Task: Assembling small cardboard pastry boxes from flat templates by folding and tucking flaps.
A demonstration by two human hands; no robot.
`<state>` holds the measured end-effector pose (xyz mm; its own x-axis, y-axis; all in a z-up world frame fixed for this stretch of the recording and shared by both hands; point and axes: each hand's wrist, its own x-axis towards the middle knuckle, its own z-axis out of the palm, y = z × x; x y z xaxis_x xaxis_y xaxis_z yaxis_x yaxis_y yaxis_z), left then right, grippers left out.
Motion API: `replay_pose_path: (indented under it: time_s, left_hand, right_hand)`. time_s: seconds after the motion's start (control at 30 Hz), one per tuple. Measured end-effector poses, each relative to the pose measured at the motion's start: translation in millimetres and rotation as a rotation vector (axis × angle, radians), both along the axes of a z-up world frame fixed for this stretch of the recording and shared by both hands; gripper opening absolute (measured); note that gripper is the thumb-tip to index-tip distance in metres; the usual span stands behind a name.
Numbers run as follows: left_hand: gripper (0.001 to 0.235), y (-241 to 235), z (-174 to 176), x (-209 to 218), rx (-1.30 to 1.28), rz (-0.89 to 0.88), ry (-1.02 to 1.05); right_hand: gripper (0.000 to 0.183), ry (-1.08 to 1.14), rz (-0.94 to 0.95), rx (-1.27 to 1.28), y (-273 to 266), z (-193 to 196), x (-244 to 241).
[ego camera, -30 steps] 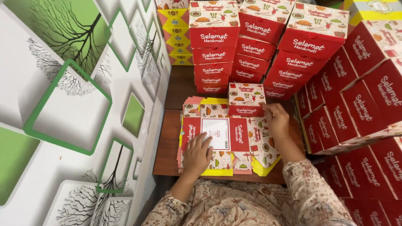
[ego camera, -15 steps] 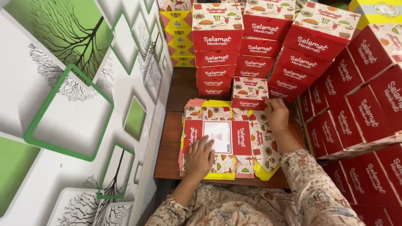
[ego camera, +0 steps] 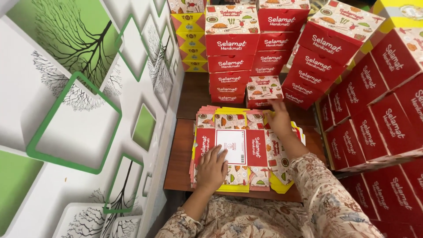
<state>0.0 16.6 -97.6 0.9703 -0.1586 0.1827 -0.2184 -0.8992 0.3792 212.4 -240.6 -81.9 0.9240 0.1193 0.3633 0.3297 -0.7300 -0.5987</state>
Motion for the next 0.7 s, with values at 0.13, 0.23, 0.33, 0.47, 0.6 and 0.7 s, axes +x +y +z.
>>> replay_pose_path:
  time_s: [0.13,0.23,0.33,0.47,0.6,0.7]
  left_hand:
    - [0.044,-0.2,-2.6,0.4,0.011,0.003,-0.018]
    - [0.043,-1.0,-7.3,0.7,0.023,0.012,-0.077]
    - [0.042,-1.3,-11.1,0.0,0.015,0.012,-0.100]
    - [0.042,-1.6,-15.9,1.3,0.050,0.019,-0.173]
    - [0.043,-1.1,-11.9,1.0,0.021,0.004,-0.118]
    - [0.043,-1.1,-13.5,1.3,0.031,0.005,-0.123]
  right_hand:
    - [0.053,0.053,0.073,-0.082,11.0,5.0,6.6]
    - [0.048,0.156,0.115,-0.145,20.4,8.7,10.3]
    - [0.048,0.197,0.148,-0.169,26.6,-1.0,16.7]
    - [0.028,0.002,0.044,-0.074,24.0,-17.6,18.1]
    - [0.019,-0.381,-0.246,0.200,12.6,-21.5,15.7]
    - [0.035,-0.315,-0.485,0.313,-20.1,-49.1,42.7]
